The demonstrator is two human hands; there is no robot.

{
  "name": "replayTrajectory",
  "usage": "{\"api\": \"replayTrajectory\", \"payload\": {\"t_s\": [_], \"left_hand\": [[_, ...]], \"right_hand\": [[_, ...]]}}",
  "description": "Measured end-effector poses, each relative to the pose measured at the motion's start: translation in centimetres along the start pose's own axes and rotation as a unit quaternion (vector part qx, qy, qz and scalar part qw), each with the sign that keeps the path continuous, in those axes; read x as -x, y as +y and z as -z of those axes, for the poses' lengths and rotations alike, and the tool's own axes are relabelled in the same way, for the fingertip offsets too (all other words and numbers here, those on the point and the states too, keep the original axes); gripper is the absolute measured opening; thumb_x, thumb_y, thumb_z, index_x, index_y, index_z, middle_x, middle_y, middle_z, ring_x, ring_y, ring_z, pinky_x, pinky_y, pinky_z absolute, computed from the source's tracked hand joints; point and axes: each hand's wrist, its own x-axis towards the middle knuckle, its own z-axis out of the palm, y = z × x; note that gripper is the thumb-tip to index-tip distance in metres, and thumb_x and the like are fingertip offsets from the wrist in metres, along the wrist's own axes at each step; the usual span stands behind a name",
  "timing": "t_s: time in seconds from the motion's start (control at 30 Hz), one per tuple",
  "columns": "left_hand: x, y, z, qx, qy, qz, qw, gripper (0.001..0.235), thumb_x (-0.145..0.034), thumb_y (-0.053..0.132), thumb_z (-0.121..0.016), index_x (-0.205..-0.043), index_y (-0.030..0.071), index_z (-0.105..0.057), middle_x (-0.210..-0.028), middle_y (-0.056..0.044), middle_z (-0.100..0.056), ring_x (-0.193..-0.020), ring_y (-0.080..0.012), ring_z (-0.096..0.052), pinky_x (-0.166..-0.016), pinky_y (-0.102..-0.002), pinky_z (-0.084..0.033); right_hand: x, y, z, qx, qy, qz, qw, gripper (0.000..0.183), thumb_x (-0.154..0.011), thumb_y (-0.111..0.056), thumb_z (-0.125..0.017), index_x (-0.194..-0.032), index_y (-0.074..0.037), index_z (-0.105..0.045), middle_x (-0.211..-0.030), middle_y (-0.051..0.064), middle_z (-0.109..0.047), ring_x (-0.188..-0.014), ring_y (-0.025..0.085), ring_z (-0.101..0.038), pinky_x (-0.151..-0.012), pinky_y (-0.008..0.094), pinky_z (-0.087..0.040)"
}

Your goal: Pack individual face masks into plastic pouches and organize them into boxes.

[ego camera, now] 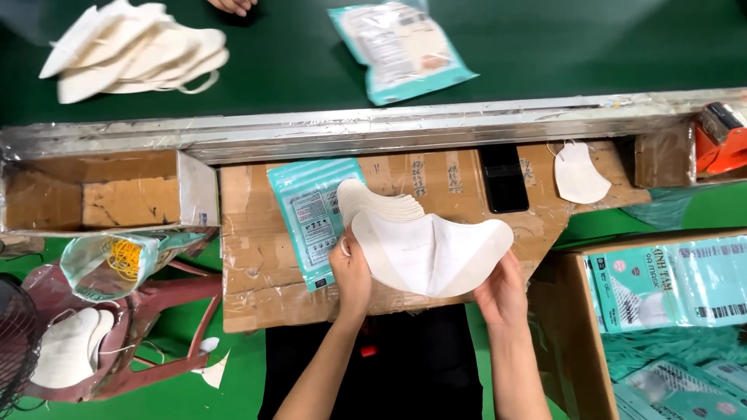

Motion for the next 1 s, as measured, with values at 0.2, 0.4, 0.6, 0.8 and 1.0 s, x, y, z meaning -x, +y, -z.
{"api": "replayTrajectory", "payload": {"t_s": [0.2,0.4,0.6,0.8,1.0], "left_hand": [[1.1,1.1,-1.0,-0.003,-0.015,0.015,1.0,0.042,-0.109,0.029,-0.049,-0.097,-0.005,-0.069,-0.079,0.0,-0.066,-0.071,-0.0061,-0.055,-0.065,-0.026,-0.047],[4.2,4.6,-3.0,-0.137,-0.202,0.078,0.967,0.038,-0.105,0.026,-0.045,-0.12,-0.006,-0.06,-0.089,-0.017,-0.068,-0.077,-0.0229,-0.066,-0.069,-0.035,-0.054],[4.6,7.1,-3.6,-0.241,-0.252,-0.085,0.933,0.051,-0.091,0.008,-0.065,-0.139,0.001,-0.051,-0.122,-0.024,-0.068,-0.114,-0.0358,-0.067,-0.095,-0.044,-0.054],[2.8,5.2,-3.3,-0.307,-0.307,-0.255,0.864,0.074,-0.082,-0.002,-0.064,-0.153,0.006,-0.044,-0.14,-0.02,-0.063,-0.134,-0.0379,-0.058,-0.116,-0.046,-0.044],[2.3,5.2,-3.8,-0.299,-0.33,-0.155,0.882,0.11,-0.071,0.018,-0.088,-0.158,0.003,-0.022,-0.138,-0.02,-0.057,-0.132,-0.0408,-0.05,-0.114,-0.049,-0.035]], "right_hand": [[0.2,1.0,-0.1,-0.002,0.003,-0.022,1.0,0.036,-0.107,-0.023,-0.053,-0.134,0.0,-0.058,-0.129,0.014,-0.067,-0.117,0.026,-0.066,-0.095,0.044,-0.057],[0.8,2.5,-1.9,0.006,-0.084,-0.015,0.996,0.031,-0.107,-0.019,-0.053,-0.13,0.002,-0.054,-0.137,0.018,-0.058,-0.132,0.03,-0.058,-0.109,0.047,-0.049],[1.4,1.0,-2.7,0.113,-0.128,0.087,0.982,0.042,-0.098,-0.008,-0.055,-0.138,0.004,-0.049,-0.149,0.022,-0.049,-0.144,0.034,-0.047,-0.119,0.047,-0.039],[-0.6,0.7,-2.0,0.503,-0.129,0.273,0.81,0.092,-0.08,0.002,-0.065,-0.16,-0.002,-0.019,-0.151,0.02,-0.045,-0.144,0.031,-0.042,-0.123,0.045,-0.03],[-0.8,2.6,0.2,0.438,-0.121,0.162,0.876,0.11,-0.074,0.0,-0.08,-0.165,-0.006,-0.017,-0.134,0.018,-0.056,-0.123,0.027,-0.06,-0.106,0.04,-0.052]]}}
